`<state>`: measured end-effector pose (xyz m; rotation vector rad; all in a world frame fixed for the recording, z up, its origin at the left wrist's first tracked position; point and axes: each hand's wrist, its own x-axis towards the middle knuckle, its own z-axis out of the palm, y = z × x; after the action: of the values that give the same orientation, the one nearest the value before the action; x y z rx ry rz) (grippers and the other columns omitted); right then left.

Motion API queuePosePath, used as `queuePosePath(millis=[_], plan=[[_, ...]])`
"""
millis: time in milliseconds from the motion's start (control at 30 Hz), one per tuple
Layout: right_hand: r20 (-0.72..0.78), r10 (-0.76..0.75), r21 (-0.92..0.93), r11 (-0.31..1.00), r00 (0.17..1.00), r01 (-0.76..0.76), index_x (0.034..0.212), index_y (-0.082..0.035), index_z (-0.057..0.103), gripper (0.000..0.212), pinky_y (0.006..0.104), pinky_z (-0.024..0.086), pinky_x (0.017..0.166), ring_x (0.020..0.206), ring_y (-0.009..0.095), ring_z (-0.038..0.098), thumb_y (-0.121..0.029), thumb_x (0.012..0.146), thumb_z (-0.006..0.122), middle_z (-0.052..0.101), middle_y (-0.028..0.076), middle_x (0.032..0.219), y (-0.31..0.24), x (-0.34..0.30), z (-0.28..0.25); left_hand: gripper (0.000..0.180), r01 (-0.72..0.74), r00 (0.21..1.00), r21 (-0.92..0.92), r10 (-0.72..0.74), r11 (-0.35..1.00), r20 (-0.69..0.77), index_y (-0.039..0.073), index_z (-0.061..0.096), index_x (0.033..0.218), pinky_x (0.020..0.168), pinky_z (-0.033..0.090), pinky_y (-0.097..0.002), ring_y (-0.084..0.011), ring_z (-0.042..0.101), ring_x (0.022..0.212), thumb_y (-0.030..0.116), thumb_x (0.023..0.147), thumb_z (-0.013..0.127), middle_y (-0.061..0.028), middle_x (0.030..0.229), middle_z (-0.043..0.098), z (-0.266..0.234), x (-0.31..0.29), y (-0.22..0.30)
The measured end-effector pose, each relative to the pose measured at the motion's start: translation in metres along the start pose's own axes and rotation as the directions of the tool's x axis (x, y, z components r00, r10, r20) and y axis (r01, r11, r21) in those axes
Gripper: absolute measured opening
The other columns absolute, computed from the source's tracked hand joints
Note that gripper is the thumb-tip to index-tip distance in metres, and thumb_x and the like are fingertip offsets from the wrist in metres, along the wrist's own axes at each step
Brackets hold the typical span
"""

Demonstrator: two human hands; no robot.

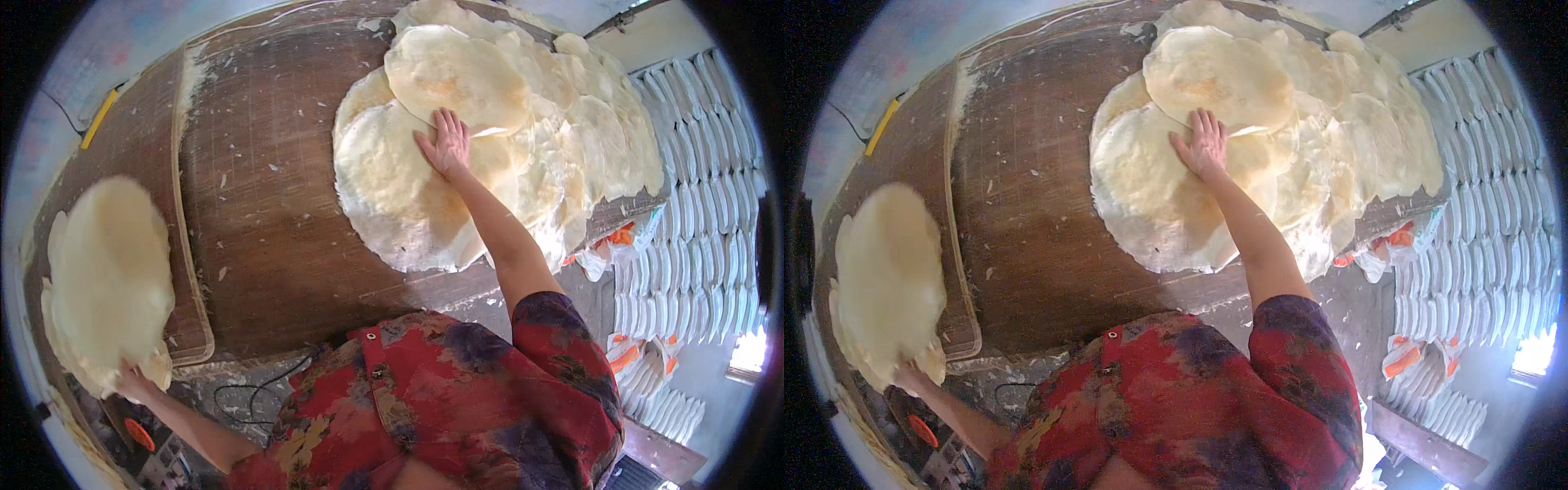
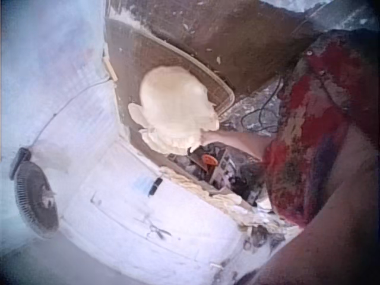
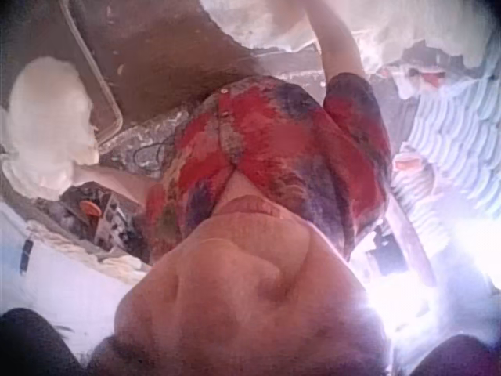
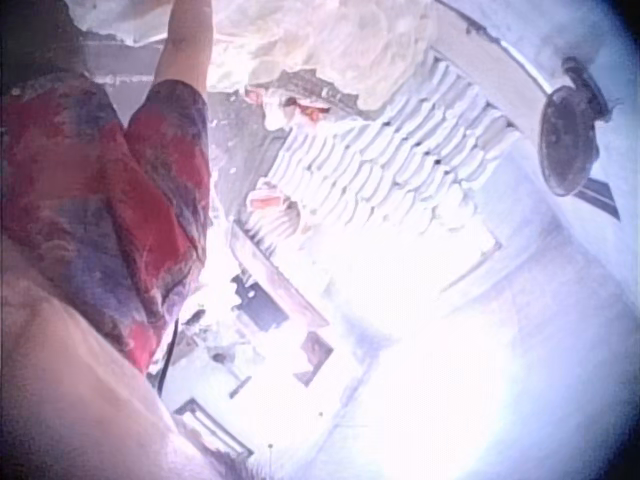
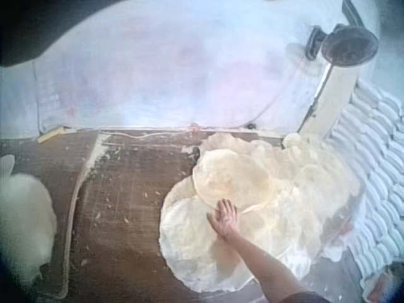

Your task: The person stacks thin round sheets of dough on a wooden table and then places a large stack of the sheets into a clear plastic bag.

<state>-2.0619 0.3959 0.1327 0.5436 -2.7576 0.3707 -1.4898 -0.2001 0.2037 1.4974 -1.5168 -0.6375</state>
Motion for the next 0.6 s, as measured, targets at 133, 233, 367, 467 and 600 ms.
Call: queuePosePath(millis=[133,233,367,467,600], plan=[[0.091,-0.003,0.110,0.994,0.996,-0.007,0.119,-0.002,0.047,0.060,0.0431,0.022,0.102,0.123,0.028,0.034,-0.042,0.076,0.057,0.041,0.016,0.130,0.041,0.010,-0.015,0.056,0.094,0.996,-0.232,-0.092,0.968,0.021,0.006,0.031,0.126,0.071,0.050,-0.0371,-0.0264,0.058,0.087,0.006,0.079,0.061,-0.0201,0.099,0.056,-0.013,-0.160,0.037],[0.203,-0.128,-0.055,0.988,0.971,0.142,0.112,-0.004,0.050,0.049,0.0425,0.031,0.097,0.118,0.029,0.040,-0.033,0.074,0.060,0.044,0.015,0.127,0.044,0.024,-0.037,0.071,0.091,0.992,-0.348,-0.057,0.933,0.109,0.010,0.024,0.133,0.075,0.048,-0.0387,-0.0266,0.058,0.089,0.002,0.076,0.065,-0.0198,0.101,0.056,-0.015,-0.234,0.047],[0.198,-0.258,-0.104,0.954,0.946,0.282,0.106,-0.007,0.051,0.039,0.0417,0.045,0.083,0.109,0.028,0.050,-0.024,0.072,0.059,0.047,0.012,0.125,0.065,0.017,-0.047,0.072,0.337,0.900,-0.299,-0.212,0.893,0.381,0.011,0.020,0.137,0.080,0.046,-0.0384,-0.0240,0.060,0.087,0.003,0.078,0.060,-0.0179,0.096,0.061,0.005,-0.366,0.132],[0.334,-0.322,-0.189,0.898,0.886,0.397,0.106,-0.011,0.053,0.034,0.0421,0.047,0.076,0.099,0.029,0.056,-0.023,0.074,0.056,0.055,0.012,0.114,0.091,0.030,-0.064,0.063,0.390,0.720,-0.193,-0.167,0.900,0.673,0.006,0.025,0.135,0.074,0.049,-0.0332,-0.0223,0.062,0.084,0.007,0.079,0.054,-0.0148,0.087,0.063,0.015,-0.448,0.166],[0.186,-0.411,-0.119,0.892,0.892,0.436,0.092,-0.016,0.057,0.019,0.0435,0.048,0.067,0.079,0.032,0.061,-0.022,0.079,0.045,0.063,0.012,0.089,0.118,0.101,-0.117,0.039,0.728,0.227,-0.035,-0.192,0.685,0.955,-0.003,0.045,0.117,0.070,0.051,-0.0341,-0.0250,0.064,0.083,0.012,0.081,0.049,-0.0154,0.086,0.064,0.035,-0.525,0.184]])
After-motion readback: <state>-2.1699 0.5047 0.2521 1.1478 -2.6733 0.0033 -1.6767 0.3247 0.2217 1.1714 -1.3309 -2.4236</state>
